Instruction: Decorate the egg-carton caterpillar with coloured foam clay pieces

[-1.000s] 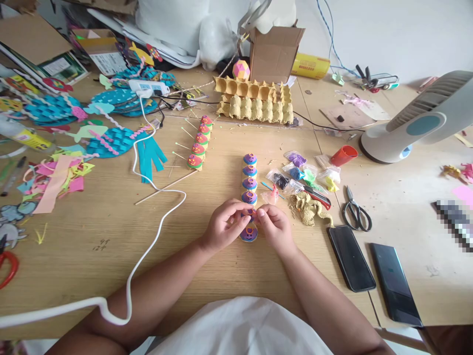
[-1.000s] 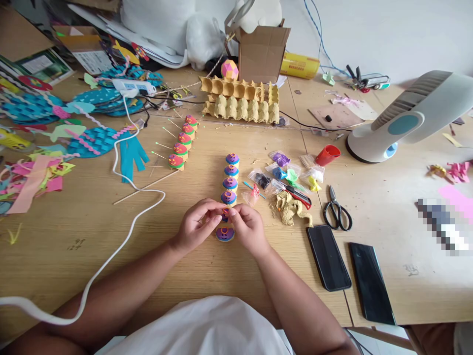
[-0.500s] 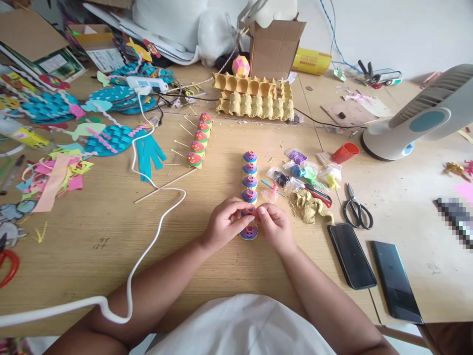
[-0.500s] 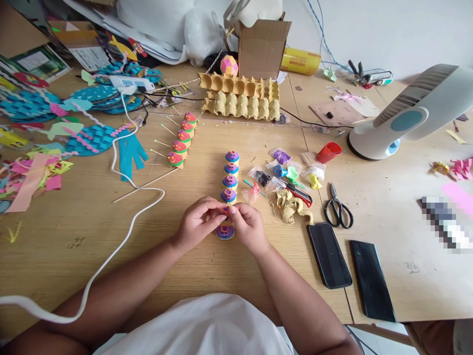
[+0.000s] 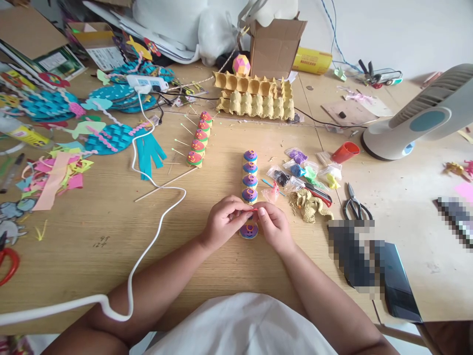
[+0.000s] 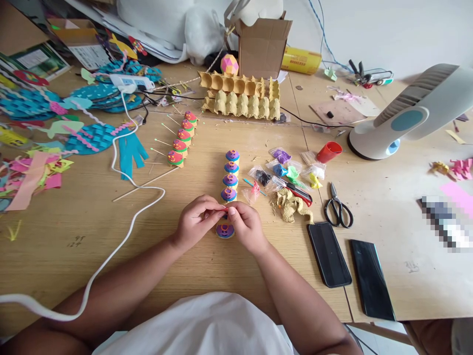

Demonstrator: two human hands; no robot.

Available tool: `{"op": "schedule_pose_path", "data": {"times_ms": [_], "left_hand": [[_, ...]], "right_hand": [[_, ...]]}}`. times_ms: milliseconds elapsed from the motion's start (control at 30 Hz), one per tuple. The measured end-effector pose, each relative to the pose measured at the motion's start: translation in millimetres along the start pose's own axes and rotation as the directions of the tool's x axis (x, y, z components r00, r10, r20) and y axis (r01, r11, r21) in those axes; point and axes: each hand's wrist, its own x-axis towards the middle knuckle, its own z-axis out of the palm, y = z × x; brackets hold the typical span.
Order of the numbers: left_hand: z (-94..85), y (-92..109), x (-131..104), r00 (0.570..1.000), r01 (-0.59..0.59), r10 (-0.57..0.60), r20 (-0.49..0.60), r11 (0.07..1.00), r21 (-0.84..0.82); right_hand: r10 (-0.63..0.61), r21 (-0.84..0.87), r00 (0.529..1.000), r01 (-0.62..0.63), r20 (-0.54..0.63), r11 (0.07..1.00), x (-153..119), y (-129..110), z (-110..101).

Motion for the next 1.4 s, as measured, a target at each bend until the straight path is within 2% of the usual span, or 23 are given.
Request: {"op": "schedule_pose_path", "data": {"times_ms": [233, 467, 867, 1400], "left_hand": [[0.0, -0.3, 0.3, 0.999, -0.001, 0.001, -0.037, 1.0, 0.006], [1.1, 2.5, 1.2, 0.999, 0.02, -0.02, -0.037, 1.0, -0.001], [0.8, -2.1, -0.2, 0.997, 0.047, -0.048, -0.054, 0.999, -0.008], [-0.8, 0.8, 0.1, 0.999, 0.043, -0.043, -0.01, 0.999, 0.011]], "right_hand": [[0.136, 0.23, 0.991, -0.133, 0.003, 0.964, 3.0, 1.0, 3.4], [0.169, 0.288, 0.986, -0.161, -0.004, 0.944, 7.6, 0.3, 2.9], [0.137, 0.248, 0.991, -0.132, 0.0, 0.96, 6.5, -0.1, 3.4], [0.129, 0.196, 0.992, -0.125, -0.005, 0.973, 4.7, 6.1, 2.7]]}}
